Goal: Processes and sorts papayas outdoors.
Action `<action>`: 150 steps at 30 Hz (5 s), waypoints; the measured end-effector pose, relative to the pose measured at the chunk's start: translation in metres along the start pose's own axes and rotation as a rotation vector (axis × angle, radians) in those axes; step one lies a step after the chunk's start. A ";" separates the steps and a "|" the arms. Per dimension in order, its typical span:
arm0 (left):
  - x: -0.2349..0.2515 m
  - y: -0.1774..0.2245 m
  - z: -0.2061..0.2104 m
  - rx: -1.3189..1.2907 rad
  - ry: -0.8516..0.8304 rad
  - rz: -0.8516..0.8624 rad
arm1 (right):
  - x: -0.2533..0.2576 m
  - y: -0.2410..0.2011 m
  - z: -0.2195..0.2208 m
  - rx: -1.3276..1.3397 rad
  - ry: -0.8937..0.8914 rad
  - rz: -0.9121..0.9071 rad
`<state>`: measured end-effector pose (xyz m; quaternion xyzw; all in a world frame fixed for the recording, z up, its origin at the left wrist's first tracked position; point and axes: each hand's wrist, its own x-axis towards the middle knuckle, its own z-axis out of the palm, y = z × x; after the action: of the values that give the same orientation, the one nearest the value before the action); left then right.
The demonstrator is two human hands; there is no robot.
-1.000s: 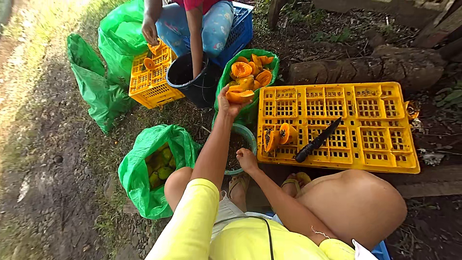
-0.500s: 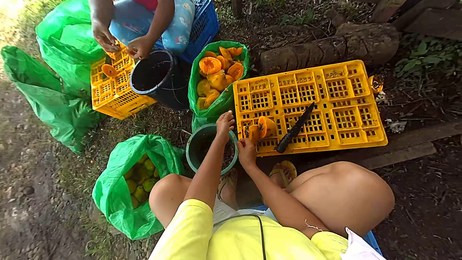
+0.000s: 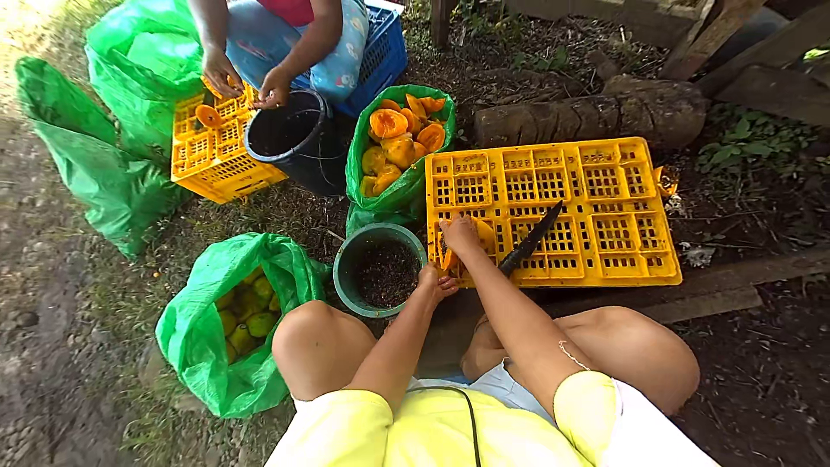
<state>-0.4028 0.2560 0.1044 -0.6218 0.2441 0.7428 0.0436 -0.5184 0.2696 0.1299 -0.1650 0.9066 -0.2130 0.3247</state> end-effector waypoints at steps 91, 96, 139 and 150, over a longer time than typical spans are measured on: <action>-0.034 0.053 -0.179 0.133 -0.283 0.863 | -0.098 -0.060 0.116 0.398 -0.138 -0.350; -0.016 0.060 -0.181 0.061 -0.352 0.865 | -0.093 -0.067 0.102 0.388 -0.202 -0.309; -0.035 0.042 -0.171 0.038 -0.223 0.736 | -0.104 -0.053 0.118 0.445 0.022 -0.377; -0.031 0.044 -0.175 0.132 -0.250 0.769 | -0.097 -0.058 0.105 0.514 -0.035 -0.298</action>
<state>-0.2545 0.1520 0.1283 -0.3862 0.4987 0.7575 -0.1682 -0.3686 0.2329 0.1353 -0.2121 0.7830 -0.4781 0.3365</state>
